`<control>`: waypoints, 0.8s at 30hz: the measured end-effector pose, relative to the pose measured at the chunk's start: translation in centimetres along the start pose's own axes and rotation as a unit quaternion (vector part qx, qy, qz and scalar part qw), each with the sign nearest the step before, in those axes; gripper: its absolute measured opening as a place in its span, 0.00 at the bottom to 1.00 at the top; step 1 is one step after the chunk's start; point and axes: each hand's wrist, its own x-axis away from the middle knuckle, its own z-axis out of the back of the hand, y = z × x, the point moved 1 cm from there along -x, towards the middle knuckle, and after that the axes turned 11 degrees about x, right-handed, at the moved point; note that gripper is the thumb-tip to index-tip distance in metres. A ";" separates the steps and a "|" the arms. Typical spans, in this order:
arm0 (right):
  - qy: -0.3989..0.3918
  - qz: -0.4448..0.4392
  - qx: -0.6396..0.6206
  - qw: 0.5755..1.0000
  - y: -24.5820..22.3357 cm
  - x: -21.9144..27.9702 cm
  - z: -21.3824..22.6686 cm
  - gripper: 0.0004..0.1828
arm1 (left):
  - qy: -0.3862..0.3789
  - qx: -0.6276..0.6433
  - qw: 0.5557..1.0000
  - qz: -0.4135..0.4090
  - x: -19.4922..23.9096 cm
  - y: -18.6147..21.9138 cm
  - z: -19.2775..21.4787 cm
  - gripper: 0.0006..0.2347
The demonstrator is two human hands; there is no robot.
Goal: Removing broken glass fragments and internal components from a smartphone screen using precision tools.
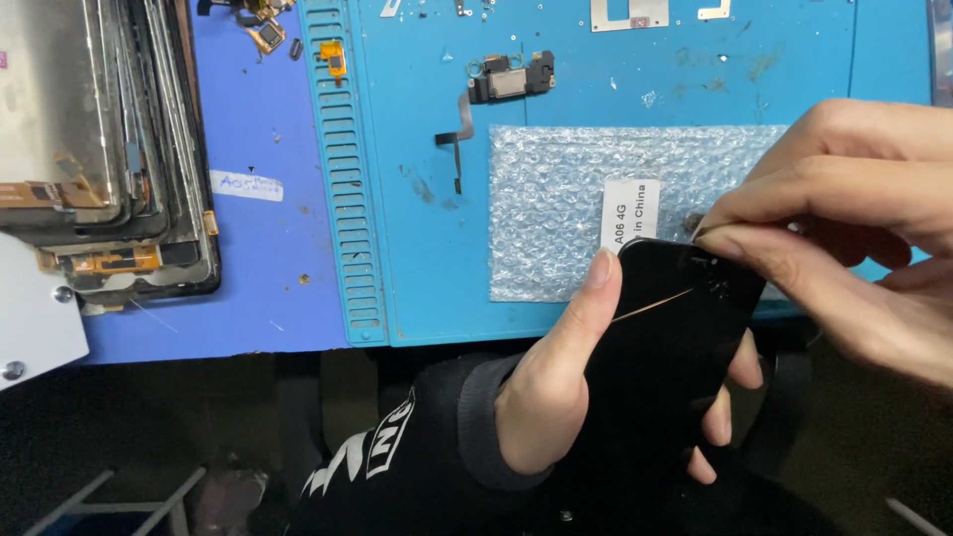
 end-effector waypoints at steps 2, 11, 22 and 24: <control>0.004 -0.001 -0.008 1.000 -0.5 -0.1 -0.1 0.05 | -0.003 0.000 1.000 0.006 0.1 -0.1 0.1 0.42; 0.016 -0.011 -0.013 1.000 -2.9 -1.7 0.0 0.05 | 0.008 0.009 1.000 0.008 0.2 -0.5 0.3 0.40; 0.057 0.005 0.015 0.998 8.4 1.1 -1.9 0.07 | -0.152 0.349 0.925 0.005 -0.2 -2.9 3.5 0.37; 0.051 0.008 -0.021 0.998 9.6 1.1 -2.3 0.08 | -0.164 0.371 0.914 0.004 0.0 -2.5 3.2 0.37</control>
